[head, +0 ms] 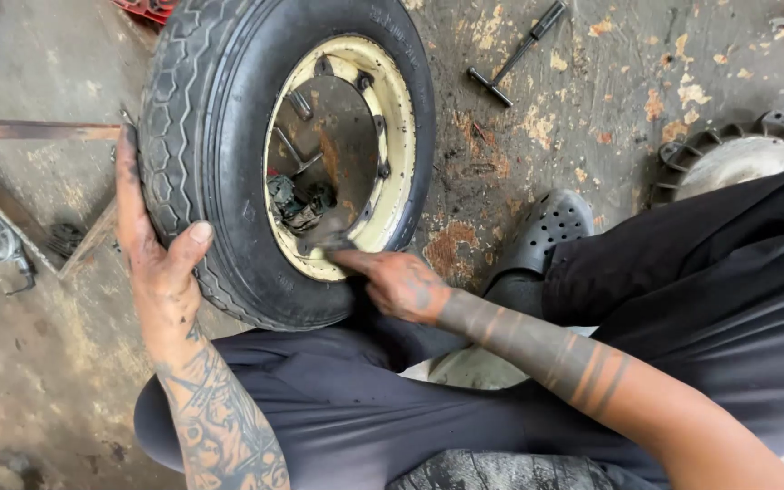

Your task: Cleaning the inner rim of a motorcycle tire by scraping off debris and wiping it with a rag

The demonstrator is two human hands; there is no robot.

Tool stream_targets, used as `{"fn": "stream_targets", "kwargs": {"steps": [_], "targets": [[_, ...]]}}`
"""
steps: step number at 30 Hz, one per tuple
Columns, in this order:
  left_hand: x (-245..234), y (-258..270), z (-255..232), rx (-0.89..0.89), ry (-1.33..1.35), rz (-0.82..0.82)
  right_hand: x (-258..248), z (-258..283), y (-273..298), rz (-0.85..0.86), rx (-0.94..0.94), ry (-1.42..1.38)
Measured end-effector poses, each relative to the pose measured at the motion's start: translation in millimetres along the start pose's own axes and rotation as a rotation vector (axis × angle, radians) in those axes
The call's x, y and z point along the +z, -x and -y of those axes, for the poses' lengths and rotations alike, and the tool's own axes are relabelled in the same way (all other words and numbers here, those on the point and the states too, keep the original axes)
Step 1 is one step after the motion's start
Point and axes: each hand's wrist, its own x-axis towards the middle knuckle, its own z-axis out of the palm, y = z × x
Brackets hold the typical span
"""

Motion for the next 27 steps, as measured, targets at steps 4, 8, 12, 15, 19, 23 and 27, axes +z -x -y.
{"fn": "stream_targets", "kwargs": {"steps": [4,8,12,15,19,23,27], "targets": [[0.3,0.3,1.0,-0.012,0.028,-0.01,-19.2,-0.3,-5.1,0.001,0.065,0.122],[4.8,-4.7,-4.0,-0.016,-0.003,-0.014,-18.6,1.8,-14.0,-0.128,0.093,-0.005],[7.2,-1.0,-11.0,-0.028,-0.115,-0.014,7.7,41.9,-22.1,-0.196,0.215,-0.057],[10.4,-0.4,-11.7,-0.016,-0.076,-0.015,-9.7,67.3,-24.6,-0.108,0.379,-0.279],[10.4,-0.1,-9.2,-0.023,-0.046,-0.013,9.0,27.4,-16.7,-0.128,0.247,-1.189],[8.7,1.2,-7.8,-0.022,-0.049,-0.016,-3.5,7.9,-4.4,-0.118,-0.062,0.231],[-0.6,3.0,25.2,0.067,-0.012,-0.054,1.1,8.0,-4.3,-0.114,-0.1,0.391]]}}
